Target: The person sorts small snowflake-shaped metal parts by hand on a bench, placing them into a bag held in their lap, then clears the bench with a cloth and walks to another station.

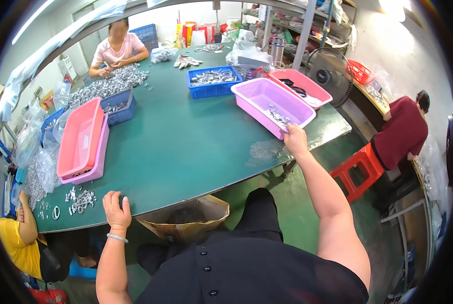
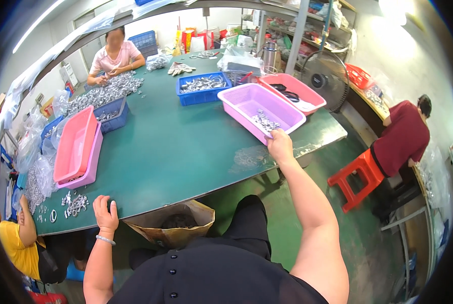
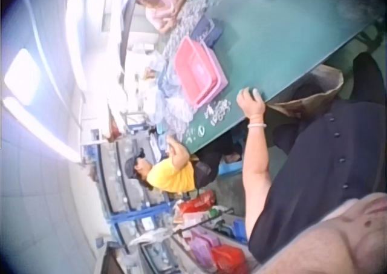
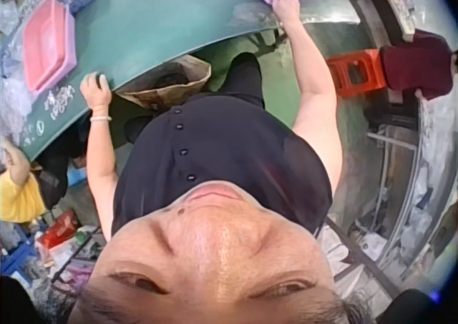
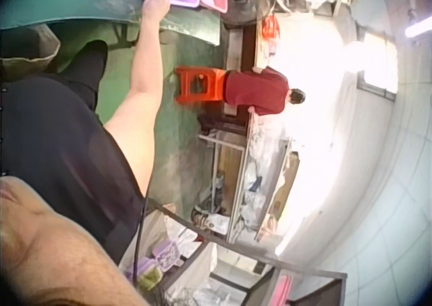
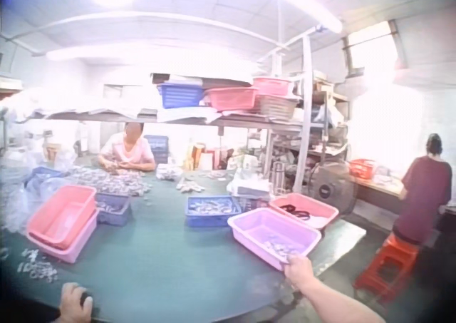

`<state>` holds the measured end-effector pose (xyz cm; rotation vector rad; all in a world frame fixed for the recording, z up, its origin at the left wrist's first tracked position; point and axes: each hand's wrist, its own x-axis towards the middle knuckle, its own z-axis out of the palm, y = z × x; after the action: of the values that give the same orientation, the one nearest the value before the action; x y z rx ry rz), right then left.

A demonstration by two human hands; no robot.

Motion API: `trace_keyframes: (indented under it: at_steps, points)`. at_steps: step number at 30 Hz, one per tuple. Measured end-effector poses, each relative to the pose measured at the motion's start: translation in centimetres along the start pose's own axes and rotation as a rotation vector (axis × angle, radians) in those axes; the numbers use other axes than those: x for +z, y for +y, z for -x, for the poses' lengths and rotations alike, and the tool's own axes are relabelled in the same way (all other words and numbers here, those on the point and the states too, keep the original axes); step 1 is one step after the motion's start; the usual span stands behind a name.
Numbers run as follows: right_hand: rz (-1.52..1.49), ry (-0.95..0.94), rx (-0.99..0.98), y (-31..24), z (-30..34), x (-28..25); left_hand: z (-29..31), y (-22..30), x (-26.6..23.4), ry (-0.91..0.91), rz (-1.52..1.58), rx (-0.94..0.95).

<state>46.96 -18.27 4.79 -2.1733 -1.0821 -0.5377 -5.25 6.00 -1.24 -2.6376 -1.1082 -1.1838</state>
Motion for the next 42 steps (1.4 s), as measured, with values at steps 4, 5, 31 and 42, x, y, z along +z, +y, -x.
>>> trace_keyframes:
  at_steps: [4, 5, 31, 42]
  points:
    - [-0.055, 0.021, -0.055, 1.0, 1.6, -3.5, 0.0, -0.1, 0.0, -0.013, -0.007, 0.008]
    - [-0.096, 0.04, -0.072, 1.3, 2.0, -4.5, 0.0, -0.1, 0.1, -0.016, -0.005, 0.005]
    - [0.394, 0.043, 0.08, 12.4, -11.5, -10.3, -0.7, 0.6, -0.8, -0.196, -0.048, -0.066]
    - [0.705, -0.253, 0.063, 0.9, -16.4, -8.6, -1.0, 0.8, -2.0, -0.347, -0.052, -0.137]
